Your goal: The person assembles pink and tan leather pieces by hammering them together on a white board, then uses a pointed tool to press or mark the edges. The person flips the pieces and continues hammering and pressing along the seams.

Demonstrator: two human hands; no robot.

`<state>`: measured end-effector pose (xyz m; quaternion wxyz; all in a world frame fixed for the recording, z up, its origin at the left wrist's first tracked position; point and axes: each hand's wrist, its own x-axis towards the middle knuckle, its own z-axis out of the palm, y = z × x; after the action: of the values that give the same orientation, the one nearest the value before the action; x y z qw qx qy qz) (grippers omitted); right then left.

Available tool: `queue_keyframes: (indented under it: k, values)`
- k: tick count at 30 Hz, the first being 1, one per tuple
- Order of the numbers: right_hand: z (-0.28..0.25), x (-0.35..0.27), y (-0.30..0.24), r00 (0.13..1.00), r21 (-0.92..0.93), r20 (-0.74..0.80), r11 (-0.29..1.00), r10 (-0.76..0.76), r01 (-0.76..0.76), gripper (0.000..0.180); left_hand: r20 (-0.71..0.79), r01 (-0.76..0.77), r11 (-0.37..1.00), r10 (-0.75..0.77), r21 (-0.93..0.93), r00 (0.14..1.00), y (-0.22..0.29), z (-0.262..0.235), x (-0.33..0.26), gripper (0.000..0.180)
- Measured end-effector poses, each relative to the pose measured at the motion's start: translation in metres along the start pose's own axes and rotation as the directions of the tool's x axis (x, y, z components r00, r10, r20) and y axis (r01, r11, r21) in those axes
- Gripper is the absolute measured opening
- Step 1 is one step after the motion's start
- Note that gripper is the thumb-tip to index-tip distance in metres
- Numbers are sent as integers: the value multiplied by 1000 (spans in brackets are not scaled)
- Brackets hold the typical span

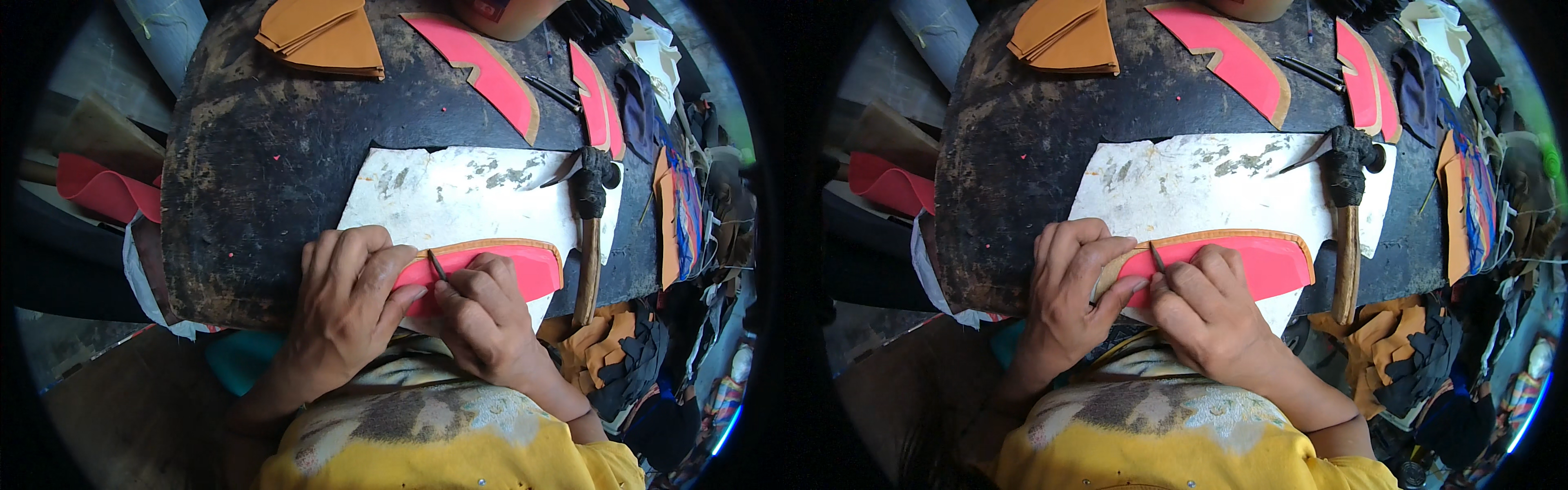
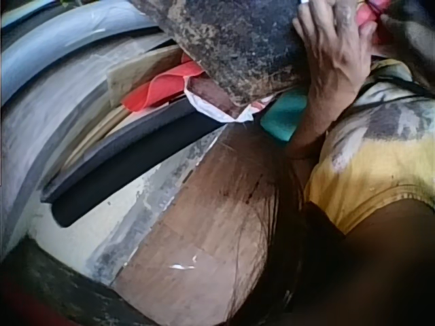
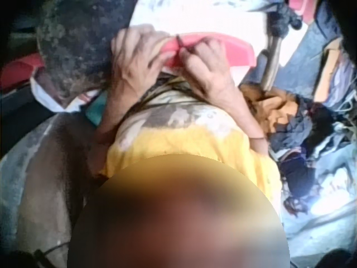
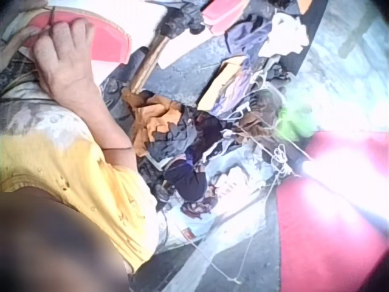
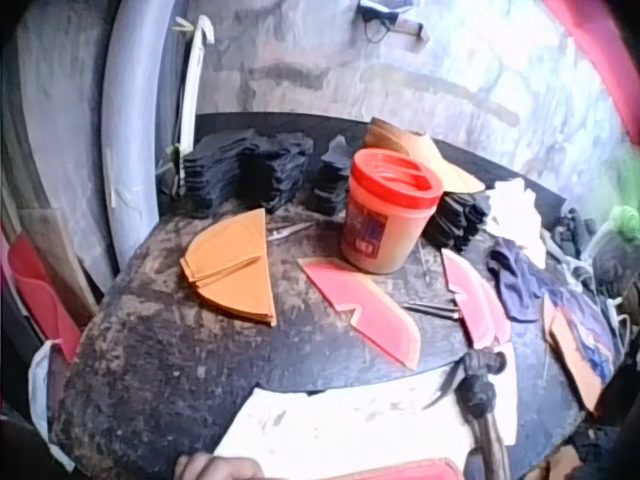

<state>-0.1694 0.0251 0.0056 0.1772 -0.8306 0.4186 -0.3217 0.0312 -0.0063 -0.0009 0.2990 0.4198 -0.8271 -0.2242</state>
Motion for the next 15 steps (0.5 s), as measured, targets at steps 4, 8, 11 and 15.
queue_keyframes:
  k: [4, 8, 11, 15]
  values:
    - [0, 2, 0, 999, -44, 19, 998, -32, 33, 48, -31, 6, 1000, -6, -11, 999, 0, 0, -2, 52]
    - [-3, 1, 1, 1000, 40, -4, 999, 4, -4, 43, -23, 16, 1000, -16, -8, 1000, 1, -1, -4, 50]
    - [-3, 0, 1, 1000, 75, -1, 997, 20, -20, 36, -13, 12, 1000, -12, -3, 1000, 1, -2, -5, 48]
    - [-4, -2, 0, 1000, 72, -3, 997, 17, -17, 37, -3, 1, 1000, -1, -5, 1000, 1, -3, -5, 48]
